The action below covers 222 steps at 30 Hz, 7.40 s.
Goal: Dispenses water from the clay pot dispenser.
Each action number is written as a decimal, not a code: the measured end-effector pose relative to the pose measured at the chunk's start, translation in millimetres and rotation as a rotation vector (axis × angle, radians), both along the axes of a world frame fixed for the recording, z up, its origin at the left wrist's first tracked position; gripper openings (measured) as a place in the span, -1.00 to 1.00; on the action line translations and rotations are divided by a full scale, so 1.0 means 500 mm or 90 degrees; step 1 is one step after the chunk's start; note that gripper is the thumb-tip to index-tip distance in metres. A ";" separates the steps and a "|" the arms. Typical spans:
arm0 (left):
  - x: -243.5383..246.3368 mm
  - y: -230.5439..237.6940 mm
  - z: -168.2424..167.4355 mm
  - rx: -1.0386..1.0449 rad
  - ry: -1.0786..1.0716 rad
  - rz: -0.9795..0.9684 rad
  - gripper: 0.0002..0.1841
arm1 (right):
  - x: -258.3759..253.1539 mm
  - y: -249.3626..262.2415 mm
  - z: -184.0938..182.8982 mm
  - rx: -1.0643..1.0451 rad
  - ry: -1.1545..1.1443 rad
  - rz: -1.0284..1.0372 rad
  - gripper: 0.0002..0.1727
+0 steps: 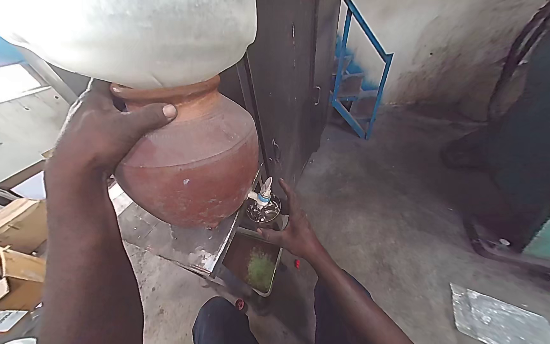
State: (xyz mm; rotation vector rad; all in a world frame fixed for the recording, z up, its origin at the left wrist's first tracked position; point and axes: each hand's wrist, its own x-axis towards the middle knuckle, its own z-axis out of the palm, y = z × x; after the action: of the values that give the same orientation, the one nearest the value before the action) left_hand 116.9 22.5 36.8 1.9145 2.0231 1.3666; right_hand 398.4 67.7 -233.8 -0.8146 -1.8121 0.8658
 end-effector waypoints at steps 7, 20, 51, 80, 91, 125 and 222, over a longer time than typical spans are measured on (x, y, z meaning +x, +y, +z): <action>-0.006 0.001 0.000 -0.013 0.019 0.064 0.05 | 0.002 -0.002 0.007 -0.017 -0.018 -0.011 0.44; -0.006 0.000 0.001 -0.014 0.041 0.079 0.06 | 0.004 -0.002 0.004 -0.004 0.011 0.003 0.44; -0.018 0.005 -0.005 0.003 -0.003 0.008 -0.05 | -0.003 0.007 -0.008 0.003 0.008 0.005 0.43; -0.024 0.009 -0.006 0.011 -0.009 -0.013 -0.02 | 0.000 0.008 -0.007 -0.015 -0.005 -0.008 0.43; -0.017 0.005 -0.005 0.009 0.013 -0.005 -0.03 | 0.002 0.009 -0.008 -0.025 -0.015 -0.005 0.44; -0.018 0.008 -0.005 0.008 0.001 -0.010 -0.04 | 0.001 0.013 -0.012 -0.010 -0.014 0.002 0.45; -0.103 -0.006 -0.022 -0.004 -0.083 0.065 0.06 | 0.166 -0.251 0.440 0.315 0.158 0.296 0.38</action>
State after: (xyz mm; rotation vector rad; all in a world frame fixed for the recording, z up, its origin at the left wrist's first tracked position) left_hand 65.1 19.5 25.9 1.6918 2.0865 1.4639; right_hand 481.5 -57.8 -14.0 0.0323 -1.9012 0.7132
